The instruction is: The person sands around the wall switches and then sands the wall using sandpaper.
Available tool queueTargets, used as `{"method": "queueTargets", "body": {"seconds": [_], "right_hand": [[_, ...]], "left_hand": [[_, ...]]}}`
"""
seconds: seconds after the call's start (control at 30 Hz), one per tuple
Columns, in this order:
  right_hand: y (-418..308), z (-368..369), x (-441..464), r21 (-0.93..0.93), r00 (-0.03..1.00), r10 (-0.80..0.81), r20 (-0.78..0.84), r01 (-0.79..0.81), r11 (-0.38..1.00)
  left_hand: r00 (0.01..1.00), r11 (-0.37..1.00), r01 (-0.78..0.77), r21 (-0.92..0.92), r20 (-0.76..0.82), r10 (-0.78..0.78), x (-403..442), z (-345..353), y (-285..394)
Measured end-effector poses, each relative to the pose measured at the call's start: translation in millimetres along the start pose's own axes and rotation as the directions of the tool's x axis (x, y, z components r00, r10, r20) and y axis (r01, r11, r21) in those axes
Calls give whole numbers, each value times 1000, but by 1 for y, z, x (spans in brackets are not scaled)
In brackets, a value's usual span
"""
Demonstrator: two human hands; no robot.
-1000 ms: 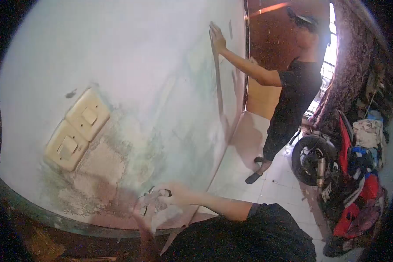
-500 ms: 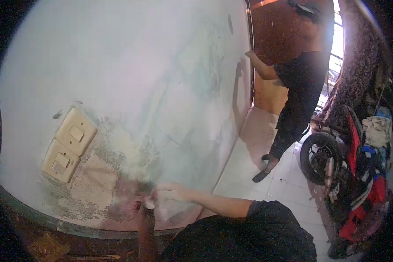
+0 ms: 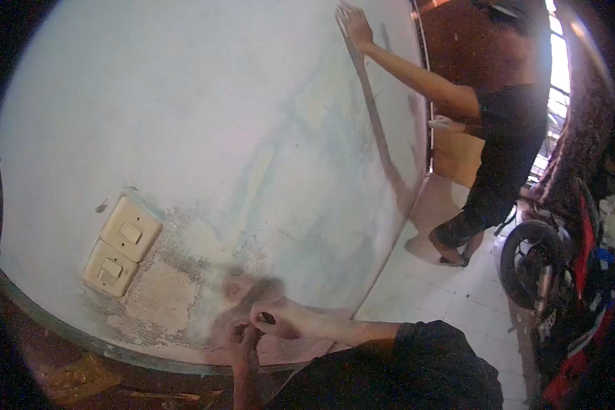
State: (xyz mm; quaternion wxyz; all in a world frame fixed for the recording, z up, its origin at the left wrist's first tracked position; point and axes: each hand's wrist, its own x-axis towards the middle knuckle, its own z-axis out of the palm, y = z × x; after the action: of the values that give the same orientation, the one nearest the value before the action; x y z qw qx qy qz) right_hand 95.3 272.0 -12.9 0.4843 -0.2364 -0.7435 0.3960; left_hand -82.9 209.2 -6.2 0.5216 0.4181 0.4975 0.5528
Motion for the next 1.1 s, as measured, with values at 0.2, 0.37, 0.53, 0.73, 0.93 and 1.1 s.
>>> {"method": "queueTargets", "body": {"seconds": [0.2, 0.37, 0.53, 0.73, 0.93, 1.1], "right_hand": [[3, -14, -9, 81, 988, 151, 33, -154, 985], [24, -30, -8, 193, 985, 88, 150, -117, 974], [43, -9, -16, 126, 978, 106, 179, -129, 984], [37, -4, -18, 322, 955, 179, 235, -250, 913], [30, -49, 7, 128, 946, 104, 306, -149, 980], [20, -114, 52, -136, 876, 12, -482, -88, 987]], "left_hand": [[994, 999, 43, -28, -95, -45, -19, 5, -2], [970, 999, 30, 14, -240, -26, -29, 16, -2], [958, 903, 83, 421, -283, 44, -38, 24, 3], [913, 599, -123, 791, -146, 380, -31, 40, 9], [843, 305, -417, 856, 240, 481, -18, 42, 23], [719, -9, -482, 876, 402, 566, 0, 16, 50]]}}
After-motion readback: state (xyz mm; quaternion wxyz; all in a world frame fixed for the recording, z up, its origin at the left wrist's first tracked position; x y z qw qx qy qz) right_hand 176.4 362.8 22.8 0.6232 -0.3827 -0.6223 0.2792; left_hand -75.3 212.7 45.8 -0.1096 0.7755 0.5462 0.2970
